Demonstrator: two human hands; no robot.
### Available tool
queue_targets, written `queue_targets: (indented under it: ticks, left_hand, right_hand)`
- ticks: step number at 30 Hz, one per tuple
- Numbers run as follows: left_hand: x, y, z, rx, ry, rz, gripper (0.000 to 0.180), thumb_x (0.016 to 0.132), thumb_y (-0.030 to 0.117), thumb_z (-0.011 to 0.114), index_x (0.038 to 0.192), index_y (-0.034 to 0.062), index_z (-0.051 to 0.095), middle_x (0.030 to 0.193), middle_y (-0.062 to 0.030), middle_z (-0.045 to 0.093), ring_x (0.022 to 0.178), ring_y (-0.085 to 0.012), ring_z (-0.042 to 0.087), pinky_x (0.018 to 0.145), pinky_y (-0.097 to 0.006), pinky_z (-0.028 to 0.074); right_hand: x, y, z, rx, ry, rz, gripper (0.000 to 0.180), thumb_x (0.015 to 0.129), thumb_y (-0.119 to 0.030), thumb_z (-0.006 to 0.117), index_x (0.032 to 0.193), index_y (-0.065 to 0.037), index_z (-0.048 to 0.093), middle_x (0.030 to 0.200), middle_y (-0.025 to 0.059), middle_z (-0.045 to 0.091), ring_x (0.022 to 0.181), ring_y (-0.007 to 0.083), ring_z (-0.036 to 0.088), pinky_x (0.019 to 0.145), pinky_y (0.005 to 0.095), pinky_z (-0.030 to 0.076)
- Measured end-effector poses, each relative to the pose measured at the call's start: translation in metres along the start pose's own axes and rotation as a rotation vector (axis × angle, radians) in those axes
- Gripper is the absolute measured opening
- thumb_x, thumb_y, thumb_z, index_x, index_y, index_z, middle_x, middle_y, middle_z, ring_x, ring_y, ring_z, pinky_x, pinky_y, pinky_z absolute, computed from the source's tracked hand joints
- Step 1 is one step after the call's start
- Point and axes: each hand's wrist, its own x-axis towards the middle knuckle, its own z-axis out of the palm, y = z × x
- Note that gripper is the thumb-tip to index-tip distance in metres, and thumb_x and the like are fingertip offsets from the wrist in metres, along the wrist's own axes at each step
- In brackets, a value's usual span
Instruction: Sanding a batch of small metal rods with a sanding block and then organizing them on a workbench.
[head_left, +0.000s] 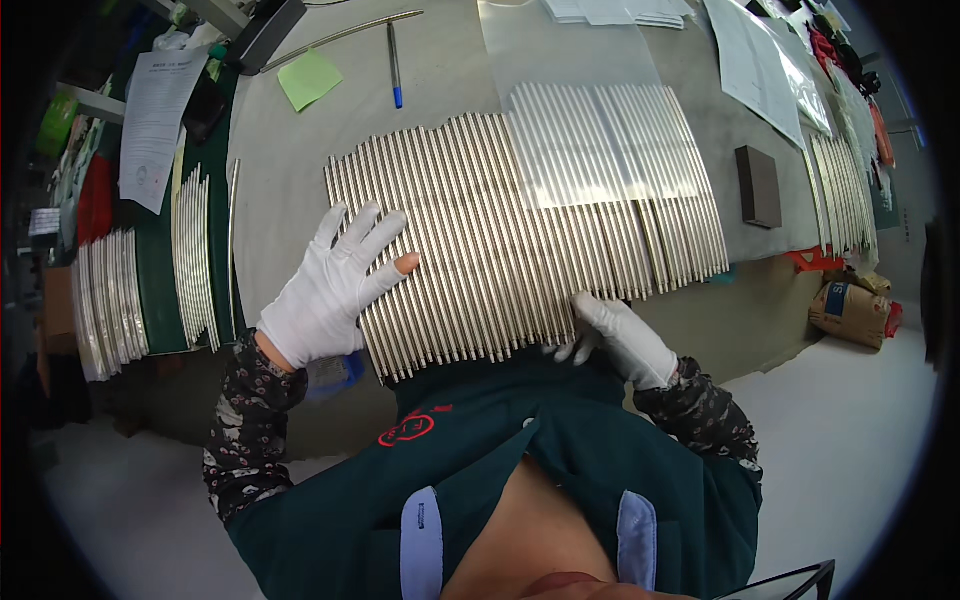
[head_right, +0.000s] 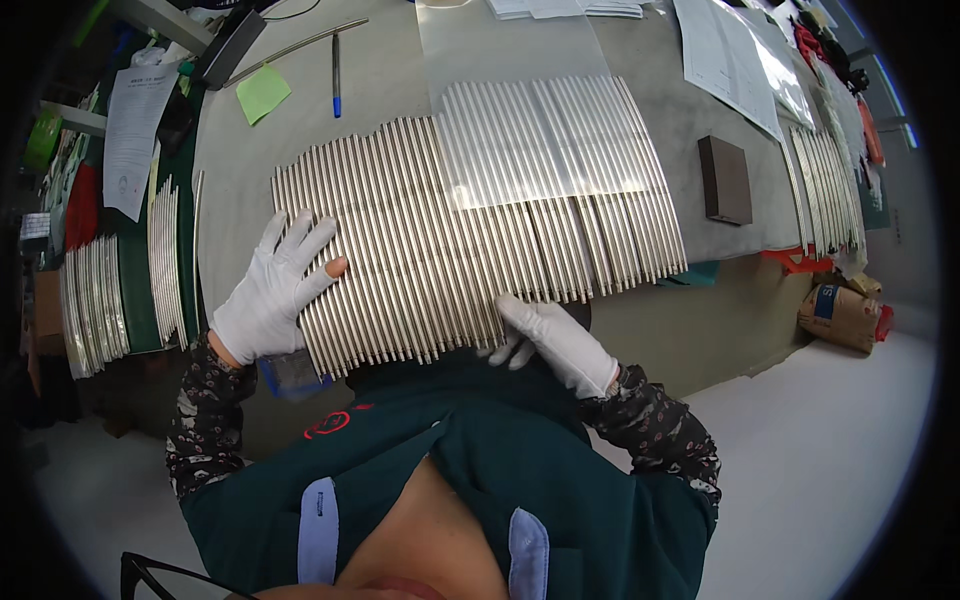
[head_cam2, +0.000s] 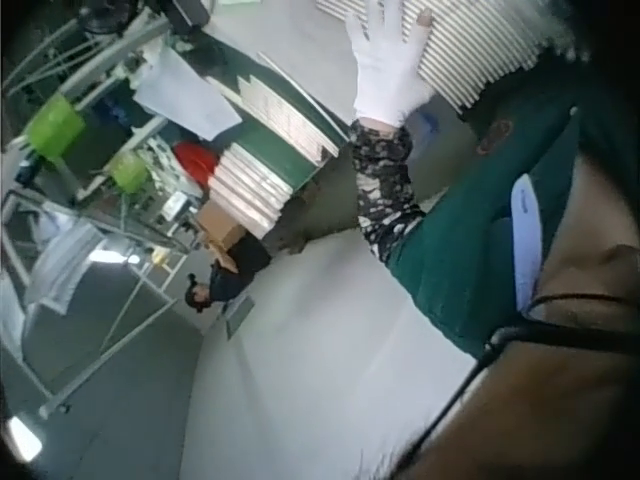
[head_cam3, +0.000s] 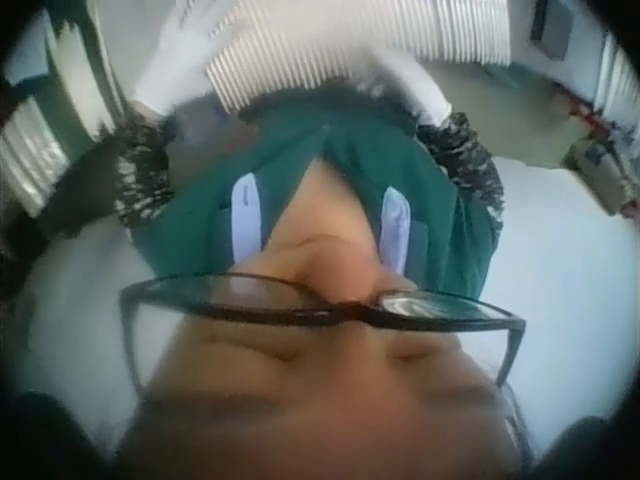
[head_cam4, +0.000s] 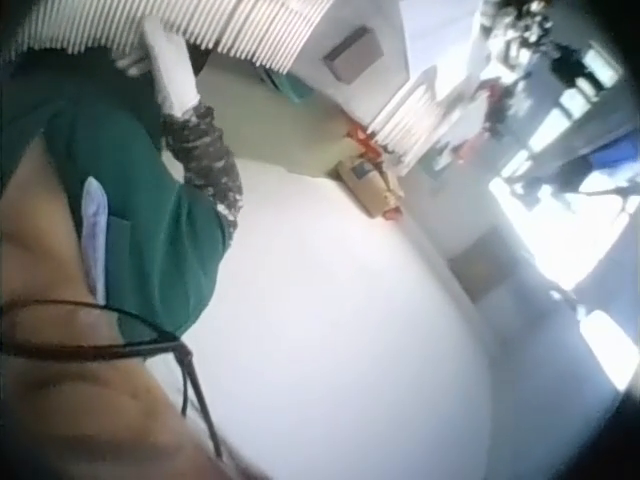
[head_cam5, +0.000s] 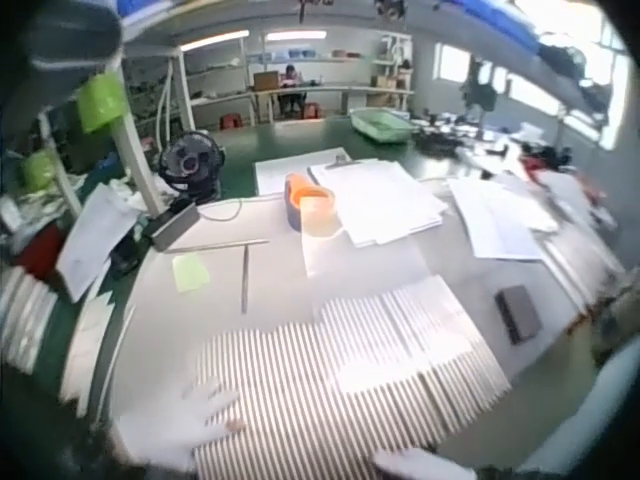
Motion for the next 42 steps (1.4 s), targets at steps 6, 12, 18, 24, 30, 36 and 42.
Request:
queue_targets:
  ticks: [6,12,18,24,30,36,42]
  left_hand:
    - [0.01,0.007,0.007,0.048,0.031,0.145,0.076,0.058,0.004,0.068,0.129,0.0203,0.047,0.142,-0.0156,0.045,0.131,-0.0359,0.044,0.109,-0.059,0.029]
    - [0.016,0.003,0.004,0.029,0.024,0.266,0.075,0.06,0.002,0.066,0.13,0.0201,0.047,0.142,-0.0151,0.044,0.132,-0.0347,0.043,0.109,-0.057,0.031]
    - [0.038,0.003,0.007,-0.049,0.119,0.418,0.071,0.064,0.009,0.07,0.129,0.0198,0.044,0.138,-0.0187,0.046,0.127,-0.0372,0.047,0.106,-0.057,0.034]
    - [0.098,0.042,-0.004,0.014,0.192,0.724,0.055,0.075,0.007,0.065,0.125,0.0232,0.049,0.122,-0.0097,0.056,0.114,-0.0269,0.056,0.108,-0.052,0.032]
    - [0.106,0.056,-0.017,-0.048,0.421,0.804,0.041,0.079,0.014,0.07,0.116,0.0118,0.055,0.074,-0.0059,0.054,0.063,-0.0265,0.058,0.071,-0.037,0.053]
    - [0.113,0.024,-0.059,-0.449,0.853,0.386,0.058,0.07,0.013,0.078,0.122,0.0028,0.052,0.104,-0.0122,0.066,0.093,-0.0258,0.067,0.082,-0.035,0.052]
    - [0.13,-0.037,-0.06,-0.892,0.82,0.217,0.063,0.072,0.009,0.077,0.129,0.0041,0.05,0.117,-0.0069,0.061,0.106,-0.0171,0.06,0.092,-0.031,0.049]
  right_hand:
    - [-0.003,0.014,0.033,0.239,0.144,-0.097,0.047,0.099,-0.044,0.051,0.104,0.001,0.066,0.096,0.013,0.071,0.073,0.0161,0.066,0.06,0.0231,0.053]
    - [0.003,0.008,0.014,0.253,-0.081,-0.034,0.051,0.099,-0.043,0.051,0.116,0.004,0.061,0.11,0.018,0.067,0.085,0.0208,0.067,0.069,0.0298,0.056]
    - [0.029,-0.006,0.035,0.287,-0.435,0.067,0.05,0.098,-0.031,0.056,0.135,0.0,0.046,0.122,0.0182,0.061,0.105,0.0289,0.065,0.085,0.0363,0.057]
    - [0.045,-0.008,0.046,0.173,-0.577,0.066,0.035,0.09,-0.01,0.062,0.121,0.004,0.057,0.11,0.0181,0.065,0.107,0.0274,0.064,0.089,0.0331,0.054]
    - [-0.011,-0.075,0.043,-0.178,-0.405,0.014,0.041,0.081,-0.012,0.071,0.118,0.004,0.06,0.097,0.0093,0.068,0.091,0.0139,0.063,0.081,0.0272,0.05]
    - [-0.008,-0.169,0.068,-0.43,-0.22,-0.425,0.099,0.086,-0.082,0.017,0.108,0.004,0.061,0.079,0.0153,0.069,0.07,0.0234,0.068,0.072,0.0317,0.055]
    - [0.075,-0.211,0.067,-0.945,0.557,-1.413,0.073,0.064,-0.041,0.087,0.114,0.002,0.055,0.104,0.0133,0.063,0.098,0.0175,0.059,0.09,0.0297,0.047]
